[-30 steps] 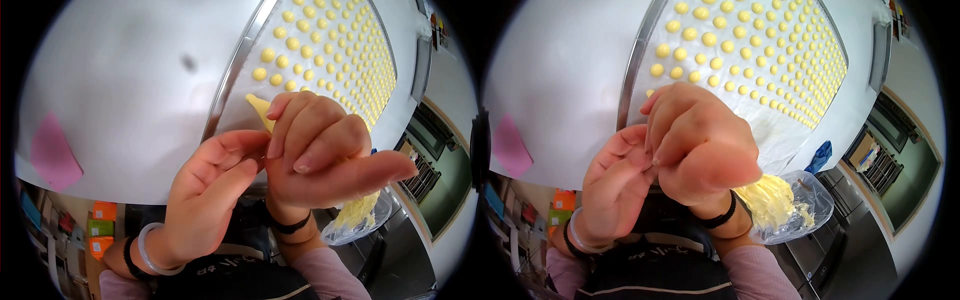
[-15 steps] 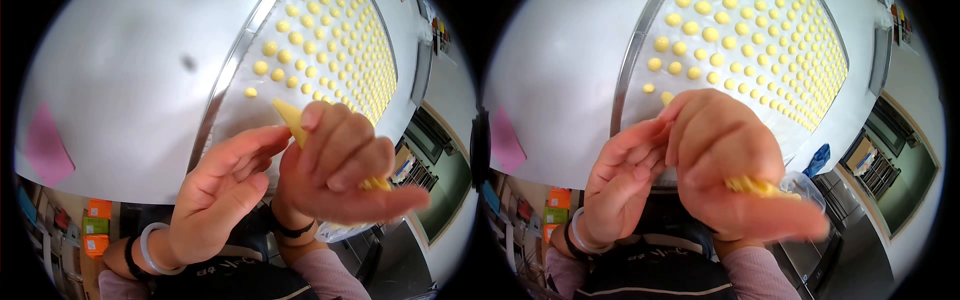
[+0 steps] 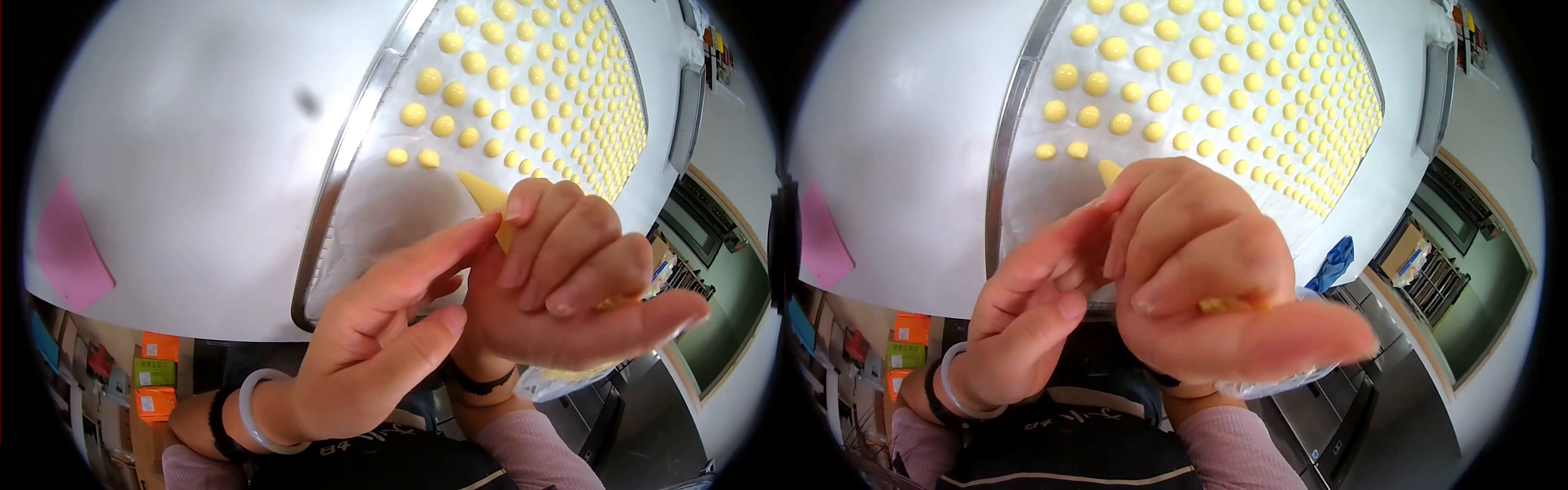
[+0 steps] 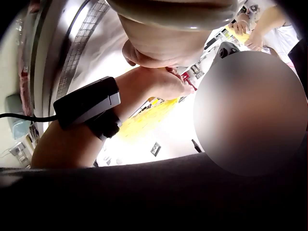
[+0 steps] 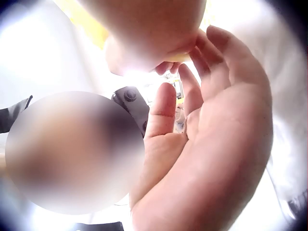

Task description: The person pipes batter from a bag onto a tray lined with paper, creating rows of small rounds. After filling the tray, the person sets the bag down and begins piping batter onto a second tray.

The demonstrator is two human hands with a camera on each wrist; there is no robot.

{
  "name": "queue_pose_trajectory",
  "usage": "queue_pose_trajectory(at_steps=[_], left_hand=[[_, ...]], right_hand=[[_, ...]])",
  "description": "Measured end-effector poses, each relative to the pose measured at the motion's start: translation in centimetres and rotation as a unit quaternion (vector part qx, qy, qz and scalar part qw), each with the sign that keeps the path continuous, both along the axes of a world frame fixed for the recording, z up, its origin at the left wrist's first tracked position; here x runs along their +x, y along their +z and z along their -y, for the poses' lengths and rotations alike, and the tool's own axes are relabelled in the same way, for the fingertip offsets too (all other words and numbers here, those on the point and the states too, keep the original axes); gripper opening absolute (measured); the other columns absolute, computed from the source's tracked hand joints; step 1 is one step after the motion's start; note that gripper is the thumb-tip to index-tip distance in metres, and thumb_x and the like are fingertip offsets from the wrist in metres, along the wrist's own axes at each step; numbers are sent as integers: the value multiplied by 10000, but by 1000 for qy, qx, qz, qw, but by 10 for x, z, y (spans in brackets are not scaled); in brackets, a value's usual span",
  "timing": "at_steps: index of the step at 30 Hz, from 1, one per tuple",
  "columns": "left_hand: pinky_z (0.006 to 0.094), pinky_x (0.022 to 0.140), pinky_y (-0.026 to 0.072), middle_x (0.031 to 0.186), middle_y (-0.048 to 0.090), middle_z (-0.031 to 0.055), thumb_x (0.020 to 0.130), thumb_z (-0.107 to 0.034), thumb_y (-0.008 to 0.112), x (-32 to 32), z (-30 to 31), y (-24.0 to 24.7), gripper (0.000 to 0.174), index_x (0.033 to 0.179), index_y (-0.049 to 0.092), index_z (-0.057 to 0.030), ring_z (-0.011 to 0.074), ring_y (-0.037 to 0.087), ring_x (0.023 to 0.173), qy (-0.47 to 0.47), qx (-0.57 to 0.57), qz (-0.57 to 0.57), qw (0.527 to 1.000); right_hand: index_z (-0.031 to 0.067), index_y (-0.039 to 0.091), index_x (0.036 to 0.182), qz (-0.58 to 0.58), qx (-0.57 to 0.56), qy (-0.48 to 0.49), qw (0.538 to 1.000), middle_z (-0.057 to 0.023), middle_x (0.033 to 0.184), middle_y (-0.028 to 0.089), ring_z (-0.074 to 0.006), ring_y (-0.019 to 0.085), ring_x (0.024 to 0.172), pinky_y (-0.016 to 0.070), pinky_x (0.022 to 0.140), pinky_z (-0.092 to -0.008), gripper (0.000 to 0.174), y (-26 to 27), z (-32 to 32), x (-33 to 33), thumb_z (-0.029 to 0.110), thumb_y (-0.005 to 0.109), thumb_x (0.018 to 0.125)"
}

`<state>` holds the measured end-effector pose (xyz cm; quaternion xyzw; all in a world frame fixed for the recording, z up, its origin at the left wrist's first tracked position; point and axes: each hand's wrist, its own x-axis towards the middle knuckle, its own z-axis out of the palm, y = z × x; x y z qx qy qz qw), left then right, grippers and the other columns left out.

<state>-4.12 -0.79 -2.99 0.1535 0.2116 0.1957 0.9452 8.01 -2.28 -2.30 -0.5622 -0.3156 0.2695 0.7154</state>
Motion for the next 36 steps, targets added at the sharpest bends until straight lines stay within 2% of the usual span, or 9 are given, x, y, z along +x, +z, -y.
queue_pose_trajectory(at_steps=[5, 12, 15, 16, 25, 28, 31, 33, 36], left_hand=[[395, 1005, 211, 1364, 207, 154, 818, 8, 331, 8, 1, 0, 492, 1293, 211, 48, 256, 218, 1262, -2, -50, 2, 999], [395, 1006, 209, 1365, 201, 153, 822, 1, 342, 8, 6, -3, 498, 1296, 199, 48, 252, 220, 1260, -12, -62, 35, 997], [392, 1002, 217, 1362, 208, 153, 824, -3, 352, 12, 9, 0, 501, 1297, 196, 48, 251, 220, 1260, -16, -69, 34, 997], [390, 997, 224, 1360, 213, 153, 824, -5, 357, 14, 9, 1, 502, 1297, 196, 46, 251, 221, 1260, -21, -79, 9, 997], [395, 1004, 212, 1362, 207, 153, 825, 5, 353, 21, 15, 1, 495, 1297, 204, 38, 249, 219, 1260, -45, -76, 29, 996], [393, 1000, 219, 1363, 206, 152, 825, 11, 352, 25, 19, 0, 497, 1298, 201, 38, 247, 218, 1260, -30, -75, 20, 997], [393, 1003, 213, 1362, 205, 153, 832, 8, 356, 27, 20, -1, 491, 1297, 199, 40, 242, 214, 1262, -33, -75, 20, 996], [392, 1007, 206, 1362, 206, 152, 833, 11, 351, 28, 23, -2, 491, 1298, 195, 40, 240, 212, 1262, -37, -64, 35, 997], [393, 1011, 195, 1359, 210, 150, 835, 12, 348, 31, 25, -1, 492, 1300, 188, 41, 237, 211, 1262, -58, -53, 41, 996]], right_hand=[[127, 321, 436, 18, -31, -56, 998, -20, 368, 327, -106, 300, 296, 416, 461, -259, 634, -9, -2, -1, 548, 117, 864], [125, 319, 433, 21, 0, -67, 998, -29, 372, 340, -106, 313, 299, 420, 462, -257, 634, -4, 4, -2, 534, 111, 870], [137, 311, 428, 43, -22, -125, 991, -19, 366, 332, -97, 296, 290, 421, 444, -242, 621, -7, 9, 1, 504, 100, 882], [141, 298, 424, 64, -54, -92, 992, -10, 354, 316, -87, 285, 286, 411, 431, -240, 619, -8, 9, 7, 507, 96, 881], [138, 283, 421, 44, -36, -99, 993, -17, 351, 311, -90, 271, 284, 397, 425, -225, 617, 1, 18, 14, 523, 124, 876], [138, 287, 422, 53, -103, -151, 982, -8, 349, 312, -89, 271, 284, 388, 409, -227, 614, -5, 19, 13, 508, 117, 883], [140, 290, 423, 30, -74, -152, 985, -9, 357, 320, -86, 271, 286, 388, 405, -227, 615, -7, 19, 14, 510, 114, 881], [140, 294, 423, 51, -41, -80, 995, -18, 369, 333, -86, 274, 289, 396, 412, -226, 617, -3, 27, 22, 509, 106, 881], [138, 295, 422, 75, -30, -105, 991, -24, 374, 341, -87, 274, 291, 404, 419, -224, 616, -4, 31, 25, 494, 103, 886]])
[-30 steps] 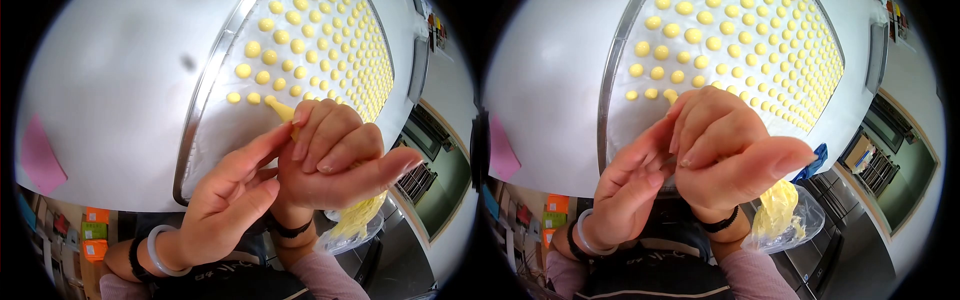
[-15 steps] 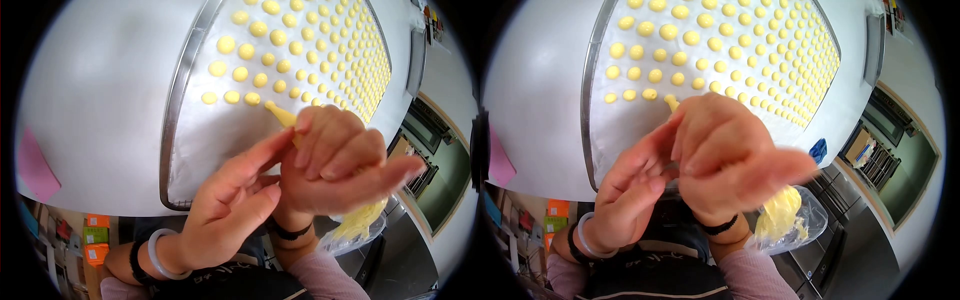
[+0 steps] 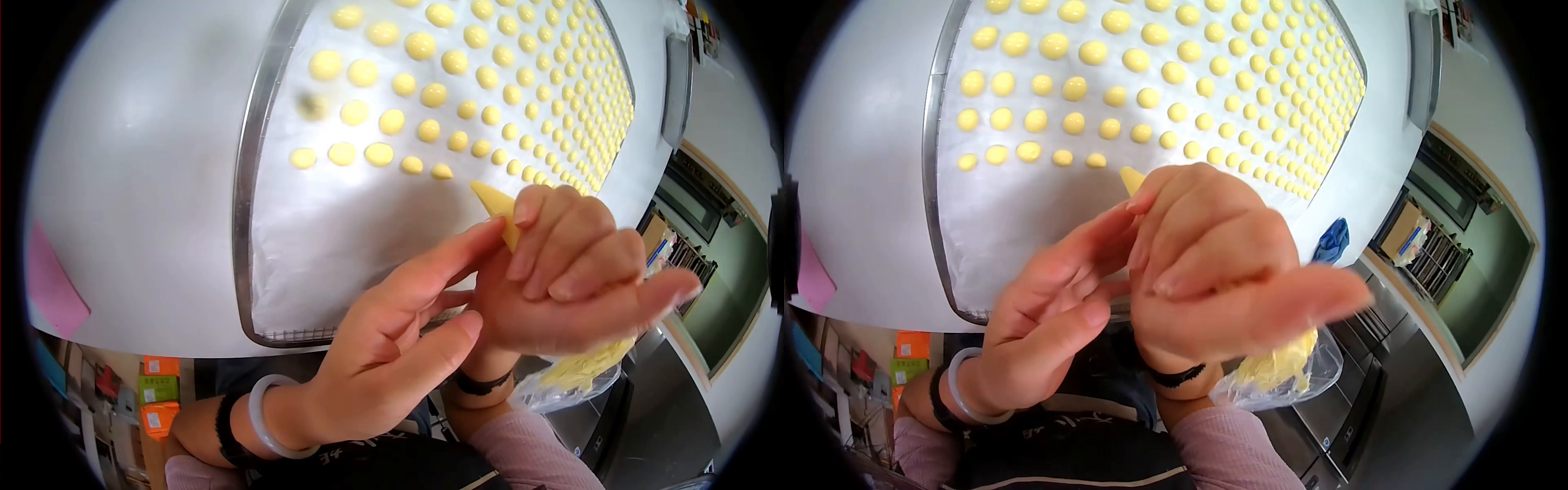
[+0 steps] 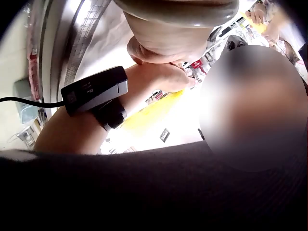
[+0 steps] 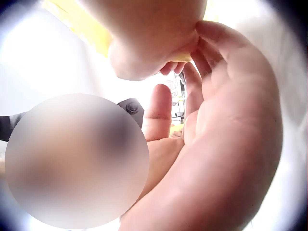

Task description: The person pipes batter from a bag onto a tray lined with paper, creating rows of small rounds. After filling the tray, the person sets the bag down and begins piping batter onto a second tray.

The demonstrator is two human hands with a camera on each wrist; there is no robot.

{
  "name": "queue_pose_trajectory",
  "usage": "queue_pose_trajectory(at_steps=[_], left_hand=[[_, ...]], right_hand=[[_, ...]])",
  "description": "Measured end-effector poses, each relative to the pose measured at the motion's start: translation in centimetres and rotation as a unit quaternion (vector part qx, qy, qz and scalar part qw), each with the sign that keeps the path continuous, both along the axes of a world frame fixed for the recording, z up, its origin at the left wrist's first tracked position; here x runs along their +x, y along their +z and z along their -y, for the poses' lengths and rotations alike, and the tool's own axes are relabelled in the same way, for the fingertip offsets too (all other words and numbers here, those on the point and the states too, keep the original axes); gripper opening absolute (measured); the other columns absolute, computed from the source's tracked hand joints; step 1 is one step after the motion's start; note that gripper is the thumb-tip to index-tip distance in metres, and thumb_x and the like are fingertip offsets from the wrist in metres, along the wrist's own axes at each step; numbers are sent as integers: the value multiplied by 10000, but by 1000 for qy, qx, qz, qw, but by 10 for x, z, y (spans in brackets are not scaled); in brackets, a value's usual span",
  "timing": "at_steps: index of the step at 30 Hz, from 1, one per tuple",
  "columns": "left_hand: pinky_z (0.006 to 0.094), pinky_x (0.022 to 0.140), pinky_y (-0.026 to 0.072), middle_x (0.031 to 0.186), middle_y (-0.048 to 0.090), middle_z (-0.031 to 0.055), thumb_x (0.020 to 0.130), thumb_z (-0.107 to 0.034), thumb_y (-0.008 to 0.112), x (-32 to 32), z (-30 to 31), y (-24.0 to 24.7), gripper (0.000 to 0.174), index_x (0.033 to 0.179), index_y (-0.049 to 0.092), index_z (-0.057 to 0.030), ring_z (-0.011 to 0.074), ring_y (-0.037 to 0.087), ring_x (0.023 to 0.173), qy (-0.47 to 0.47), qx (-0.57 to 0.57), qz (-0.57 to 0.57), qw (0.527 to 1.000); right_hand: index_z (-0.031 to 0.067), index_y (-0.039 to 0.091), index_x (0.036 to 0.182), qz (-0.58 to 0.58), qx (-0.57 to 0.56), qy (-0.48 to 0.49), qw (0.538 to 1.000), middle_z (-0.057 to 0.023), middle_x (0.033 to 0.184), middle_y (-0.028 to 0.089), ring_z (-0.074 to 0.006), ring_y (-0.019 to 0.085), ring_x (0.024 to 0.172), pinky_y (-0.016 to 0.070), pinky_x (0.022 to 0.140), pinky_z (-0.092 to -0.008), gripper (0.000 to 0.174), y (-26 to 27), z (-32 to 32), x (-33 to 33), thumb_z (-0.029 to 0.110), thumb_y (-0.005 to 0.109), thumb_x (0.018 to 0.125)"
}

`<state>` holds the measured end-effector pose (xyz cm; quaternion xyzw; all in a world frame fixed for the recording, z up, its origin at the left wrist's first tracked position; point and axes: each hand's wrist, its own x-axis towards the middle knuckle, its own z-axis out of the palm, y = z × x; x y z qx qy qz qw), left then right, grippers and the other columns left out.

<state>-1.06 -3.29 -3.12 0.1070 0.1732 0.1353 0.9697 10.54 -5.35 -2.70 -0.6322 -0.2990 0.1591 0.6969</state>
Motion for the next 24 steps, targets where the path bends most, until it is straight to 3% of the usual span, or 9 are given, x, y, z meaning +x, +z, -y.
queue_pose_trajectory(at_steps=[5, 11, 17, 20, 24], left_hand=[[391, 1012, 195, 1354, 219, 150, 837, 8, 347, 6, 6, 1, 495, 1303, 181, 39, 234, 216, 1259, -8, -5, -26, 1000], [377, 1017, 185, 1351, 219, 152, 839, -4, 347, 13, 11, 0, 501, 1305, 169, 45, 228, 220, 1256, -28, -14, -4, 1000], [377, 1010, 199, 1346, 231, 151, 843, -13, 356, 18, 17, 0, 505, 1306, 162, 47, 228, 230, 1251, -20, -5, -25, 999], [376, 1011, 198, 1350, 221, 148, 845, -11, 357, 20, 17, -1, 508, 1307, 156, 44, 227, 225, 1252, -35, 0, -21, 999], [374, 1014, 193, 1352, 211, 147, 846, -10, 359, 24, 21, -1, 507, 1307, 156, 43, 226, 221, 1254, -59, 1, 4, 998]], right_hand=[[146, 282, 416, -25, -51, -93, 994, -10, 351, 310, -87, 270, 288, 403, 410, -232, 607, -3, 0, -2, 483, 113, 892], [143, 308, 420, 8, 6, -36, 999, -6, 352, 321, -86, 313, 289, 458, 438, -241, 603, 0, 12, 10, 471, 133, 894], [156, 264, 419, 6, -94, -136, 986, -3, 342, 290, -78, 241, 276, 386, 381, -205, 575, -4, 10, 8, 449, 173, 906], [156, 267, 419, 12, -20, -97, 995, -7, 343, 288, -79, 252, 284, 381, 377, -211, 575, -1, 16, 14, 448, 181, 906], [153, 269, 415, -5, -55, -109, 992, 1, 343, 289, -85, 238, 285, 378, 378, -208, 581, 1, 23, 19, 454, 175, 904]])
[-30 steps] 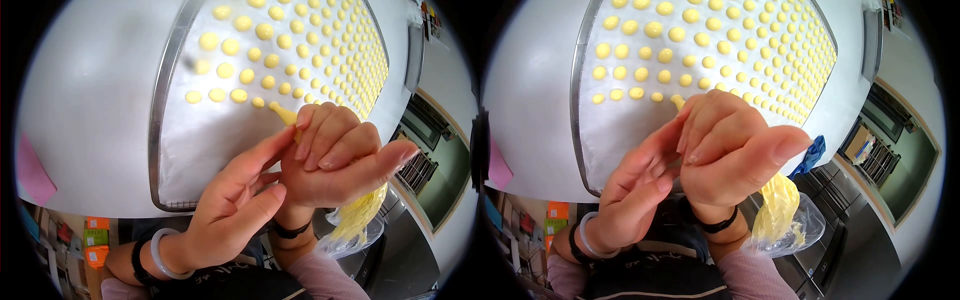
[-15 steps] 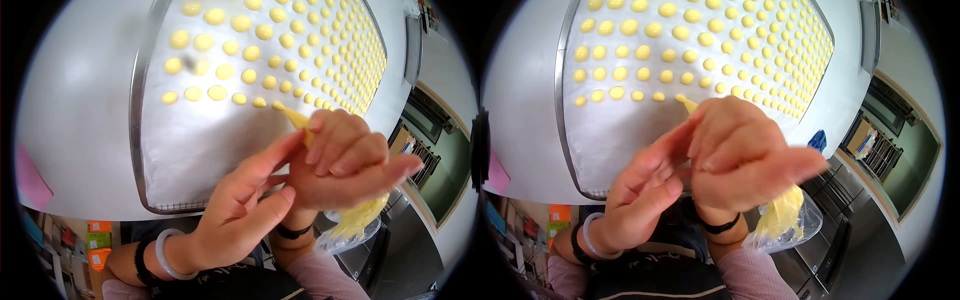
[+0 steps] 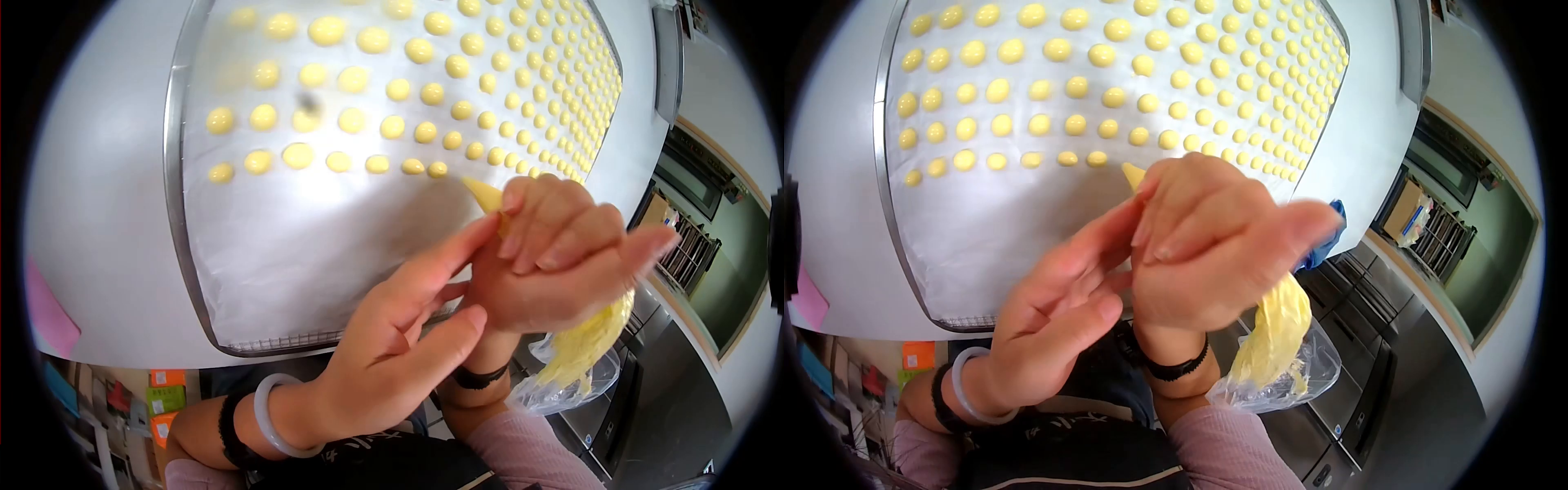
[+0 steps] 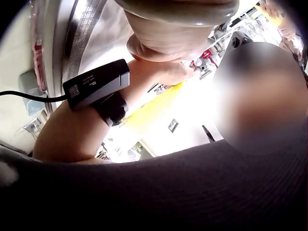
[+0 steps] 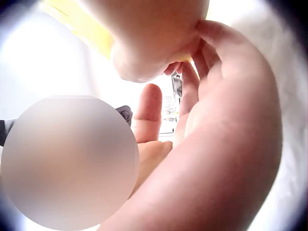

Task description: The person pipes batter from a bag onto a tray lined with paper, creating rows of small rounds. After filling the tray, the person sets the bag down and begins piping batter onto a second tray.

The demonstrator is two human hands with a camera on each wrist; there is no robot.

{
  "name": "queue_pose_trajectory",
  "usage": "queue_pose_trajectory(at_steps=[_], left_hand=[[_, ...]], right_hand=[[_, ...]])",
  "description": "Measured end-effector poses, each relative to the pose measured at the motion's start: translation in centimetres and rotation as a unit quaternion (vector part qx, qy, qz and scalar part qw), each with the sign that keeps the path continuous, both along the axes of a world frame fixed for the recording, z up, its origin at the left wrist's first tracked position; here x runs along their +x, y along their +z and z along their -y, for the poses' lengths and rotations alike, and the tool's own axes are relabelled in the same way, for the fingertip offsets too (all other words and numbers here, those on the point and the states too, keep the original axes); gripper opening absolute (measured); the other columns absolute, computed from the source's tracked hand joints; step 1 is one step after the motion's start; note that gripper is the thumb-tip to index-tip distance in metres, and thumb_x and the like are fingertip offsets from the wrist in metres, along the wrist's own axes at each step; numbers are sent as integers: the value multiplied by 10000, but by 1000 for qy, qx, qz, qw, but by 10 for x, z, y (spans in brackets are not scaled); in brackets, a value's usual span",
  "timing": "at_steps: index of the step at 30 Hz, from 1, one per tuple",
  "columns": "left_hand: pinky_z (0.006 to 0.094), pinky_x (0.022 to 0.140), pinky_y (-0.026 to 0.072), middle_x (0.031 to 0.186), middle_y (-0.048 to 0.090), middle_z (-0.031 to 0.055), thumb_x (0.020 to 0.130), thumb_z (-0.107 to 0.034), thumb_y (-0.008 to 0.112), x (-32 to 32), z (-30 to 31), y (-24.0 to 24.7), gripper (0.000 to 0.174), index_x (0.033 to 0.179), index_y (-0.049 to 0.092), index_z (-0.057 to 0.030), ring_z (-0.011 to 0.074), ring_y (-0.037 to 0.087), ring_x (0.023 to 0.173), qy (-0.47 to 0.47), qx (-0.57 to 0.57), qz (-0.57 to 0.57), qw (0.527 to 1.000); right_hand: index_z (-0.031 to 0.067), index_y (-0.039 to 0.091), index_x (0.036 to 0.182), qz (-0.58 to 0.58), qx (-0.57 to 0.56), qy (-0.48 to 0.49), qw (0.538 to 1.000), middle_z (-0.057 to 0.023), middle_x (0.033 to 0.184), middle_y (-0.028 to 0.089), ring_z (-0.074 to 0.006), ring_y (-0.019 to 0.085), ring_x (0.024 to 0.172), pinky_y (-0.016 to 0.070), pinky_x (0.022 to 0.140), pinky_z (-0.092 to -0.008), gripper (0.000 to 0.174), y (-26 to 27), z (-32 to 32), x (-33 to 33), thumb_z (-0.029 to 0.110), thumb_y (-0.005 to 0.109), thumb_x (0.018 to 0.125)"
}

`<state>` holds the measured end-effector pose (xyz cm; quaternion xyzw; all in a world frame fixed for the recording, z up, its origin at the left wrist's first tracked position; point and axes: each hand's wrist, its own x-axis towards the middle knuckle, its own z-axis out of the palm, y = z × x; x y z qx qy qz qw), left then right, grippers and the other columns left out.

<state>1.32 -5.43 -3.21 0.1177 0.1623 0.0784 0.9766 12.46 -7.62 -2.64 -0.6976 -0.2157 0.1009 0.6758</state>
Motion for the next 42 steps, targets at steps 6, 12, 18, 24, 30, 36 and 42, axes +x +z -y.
queue_pose_trajectory(at_steps=[6, 12, 18, 24, 30, 36, 42], left_hand=[[374, 1009, 203, 1346, 227, 146, 850, -3, 349, 8, 4, -2, 496, 1307, 162, 40, 229, 231, 1250, -4, -9, -9, 1000], [369, 1005, 213, 1349, 226, 139, 846, 9, 345, 13, 9, -2, 496, 1306, 161, 42, 229, 235, 1248, -17, -2, 3, 1000], [368, 1000, 222, 1349, 225, 141, 844, 15, 354, 16, 12, -2, 496, 1304, 172, 40, 227, 234, 1249, -20, -3, 4, 1000], [331, 966, 268, 1312, 287, 120, 841, -5, 394, 27, 21, -4, 486, 1293, 219, 32, 187, 289, 1207, -22, -21, -13, 999], [363, 987, 241, 1341, 244, 140, 841, 20, 351, 30, 26, -5, 490, 1302, 186, 36, 227, 240, 1247, -20, -3, 12, 1000], [366, 985, 246, 1341, 247, 137, 838, 23, 356, 36, 31, -4, 493, 1301, 190, 34, 230, 245, 1246, -22, -47, 3, 999], [361, 992, 236, 1343, 245, 128, 839, 24, 342, 41, 36, -2, 484, 1301, 196, 32, 229, 239, 1248, -29, -23, 16, 999]], right_hand=[[149, 260, 409, -5, 6, -55, 998, 8, 338, 283, -86, 230, 279, 333, 357, -203, 590, -2, 0, 1, 461, 169, 902], [134, 260, 414, -39, -57, -62, 996, -16, 340, 304, -119, 263, 294, 345, 383, -240, 618, 4, 14, 7, 512, 103, 878], [132, 263, 418, -27, -34, -89, 995, -15, 330, 286, -124, 262, 295, 343, 384, -239, 597, 4, 16, 10, 466, 139, 896], [130, 263, 417, -41, -70, -87, 993, -17, 335, 299, -126, 251, 295, 319, 374, -242, 594, 1, 26, 19, 460, 154, 899], [141, 255, 412, 4, -33, -105, 994, -1, 330, 286, -99, 242, 284, 293, 354, -211, 587, 4, 31, 22, 457, 177, 900], [132, 262, 428, -29, -92, -112, 989, -15, 331, 295, -116, 262, 295, 330, 379, -243, 585, 1, 38, 25, 462, 151, 899], [132, 257, 429, 4, -26, -101, 995, -11, 326, 282, -115, 241, 291, 320, 373, -243, 571, 8, 46, 33, 444, 185, 902]])
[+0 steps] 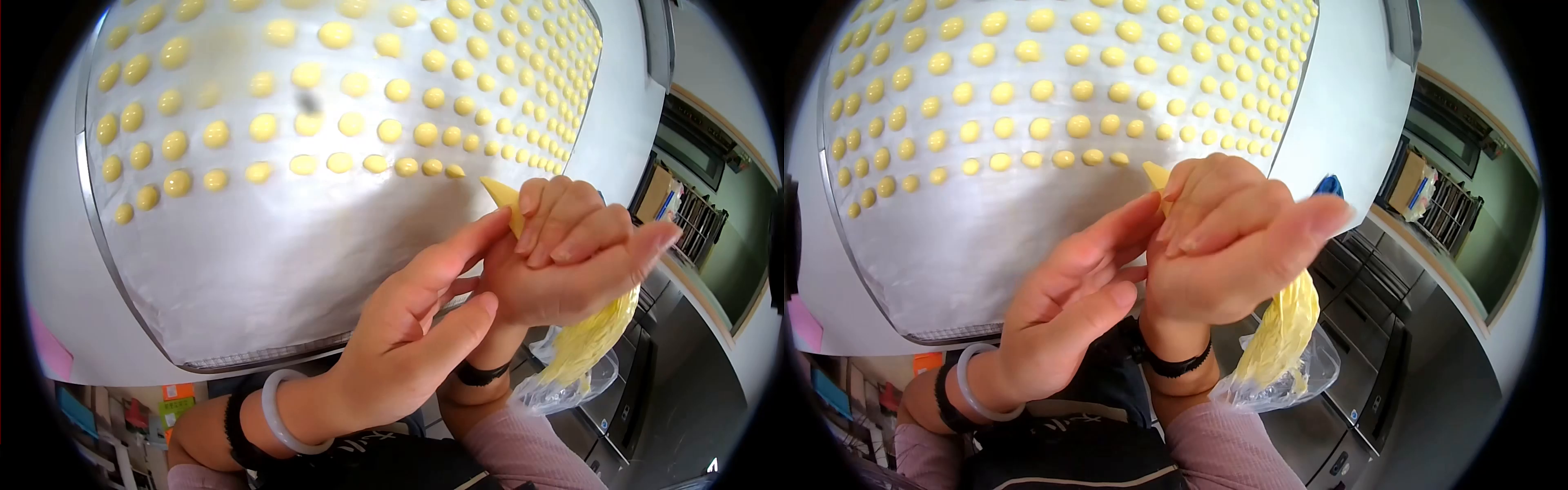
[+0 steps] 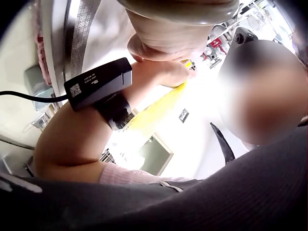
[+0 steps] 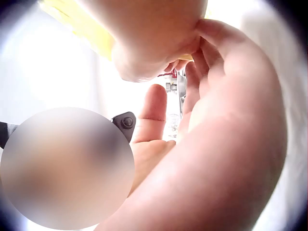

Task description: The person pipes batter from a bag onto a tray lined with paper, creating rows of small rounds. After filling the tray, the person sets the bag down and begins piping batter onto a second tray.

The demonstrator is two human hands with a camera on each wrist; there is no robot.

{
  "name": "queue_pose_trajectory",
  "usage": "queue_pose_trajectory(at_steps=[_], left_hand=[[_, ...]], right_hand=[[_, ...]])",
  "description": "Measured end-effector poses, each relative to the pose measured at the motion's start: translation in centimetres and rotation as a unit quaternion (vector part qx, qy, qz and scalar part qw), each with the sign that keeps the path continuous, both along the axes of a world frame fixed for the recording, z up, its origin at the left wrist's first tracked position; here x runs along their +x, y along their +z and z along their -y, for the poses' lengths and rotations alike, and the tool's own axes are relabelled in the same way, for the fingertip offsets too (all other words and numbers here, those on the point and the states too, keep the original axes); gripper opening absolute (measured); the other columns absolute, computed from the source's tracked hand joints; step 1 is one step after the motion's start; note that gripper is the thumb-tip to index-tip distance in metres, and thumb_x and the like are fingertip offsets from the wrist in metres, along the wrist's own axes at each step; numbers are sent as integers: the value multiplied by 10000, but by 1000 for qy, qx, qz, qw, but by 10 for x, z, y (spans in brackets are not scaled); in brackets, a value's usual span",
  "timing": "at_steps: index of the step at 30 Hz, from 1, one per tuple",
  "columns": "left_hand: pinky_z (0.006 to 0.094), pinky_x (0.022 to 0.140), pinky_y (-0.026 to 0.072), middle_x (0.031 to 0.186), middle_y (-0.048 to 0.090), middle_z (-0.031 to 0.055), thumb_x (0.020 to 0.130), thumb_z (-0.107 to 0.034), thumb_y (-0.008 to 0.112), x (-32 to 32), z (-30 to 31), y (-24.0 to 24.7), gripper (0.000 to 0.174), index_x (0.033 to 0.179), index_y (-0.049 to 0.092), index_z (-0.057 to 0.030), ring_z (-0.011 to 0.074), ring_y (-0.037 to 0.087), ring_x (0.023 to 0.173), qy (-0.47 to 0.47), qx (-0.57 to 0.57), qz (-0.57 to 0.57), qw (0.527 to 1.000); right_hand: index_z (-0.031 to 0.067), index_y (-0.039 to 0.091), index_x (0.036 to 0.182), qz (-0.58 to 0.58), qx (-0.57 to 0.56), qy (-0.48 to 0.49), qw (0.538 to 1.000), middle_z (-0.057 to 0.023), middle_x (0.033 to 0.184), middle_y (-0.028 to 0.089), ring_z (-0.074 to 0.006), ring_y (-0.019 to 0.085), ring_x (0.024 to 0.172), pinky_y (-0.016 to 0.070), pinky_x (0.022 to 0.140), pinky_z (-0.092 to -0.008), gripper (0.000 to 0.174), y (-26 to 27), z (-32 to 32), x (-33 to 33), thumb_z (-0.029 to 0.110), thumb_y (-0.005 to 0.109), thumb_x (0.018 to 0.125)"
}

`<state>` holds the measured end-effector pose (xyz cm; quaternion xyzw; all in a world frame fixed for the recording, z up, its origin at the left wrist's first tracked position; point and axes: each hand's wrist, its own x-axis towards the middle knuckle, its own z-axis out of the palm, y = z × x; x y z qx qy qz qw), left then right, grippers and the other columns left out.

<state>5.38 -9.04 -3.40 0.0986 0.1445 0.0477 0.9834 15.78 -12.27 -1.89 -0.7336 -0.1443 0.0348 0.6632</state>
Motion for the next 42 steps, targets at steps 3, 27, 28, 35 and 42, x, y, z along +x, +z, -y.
queue_pose_trajectory(at_steps=[3, 27, 28, 35, 42], left_hand=[[329, 964, 273, 1309, 296, 112, 840, 5, 382, 6, 5, 1, 480, 1293, 225, 30, 190, 299, 1199, -1, -21, -23, 1000], [326, 969, 259, 1301, 301, 114, 838, -6, 400, 32, 30, -1, 488, 1293, 226, 30, 188, 297, 1198, -8, -3, -28, 1000], [296, 933, 311, 1256, 361, 101, 833, -25, 438, 33, 31, -2, 489, 1284, 257, 28, 144, 363, 1144, -3, -11, -48, 999], [351, 1006, 205, 1346, 239, 131, 844, 12, 359, 41, 40, 1, 489, 1301, 188, 37, 233, 222, 1256, -7, 13, 5, 1000], [338, 1006, 200, 1348, 230, 130, 844, 6, 360, 46, 42, 1, 492, 1301, 183, 41, 222, 221, 1256, -35, 21, -3, 999]], right_hand=[[149, 231, 416, -8, -24, -74, 997, 11, 336, 252, -77, 193, 278, 226, 311, -187, 565, -9, -4, 2, 434, 238, 903], [132, 240, 437, -31, -53, -126, 990, -10, 338, 266, -109, 211, 294, 263, 356, -234, 548, -7, 18, 26, 426, 243, 900], [132, 240, 437, -43, -41, -109, 992, -9, 338, 265, -110, 212, 294, 263, 357, -234, 547, -6, 20, 26, 423, 247, 900], [135, 244, 437, -27, -28, -117, 992, -5, 342, 262, -106, 213, 297, 250, 352, -232, 542, -3, 31, 37, 412, 258, 902], [129, 253, 437, -12, -25, -111, 993, -6, 343, 267, -101, 205, 295, 220, 339, -229, 545, 0, 39, 42, 415, 264, 901]])
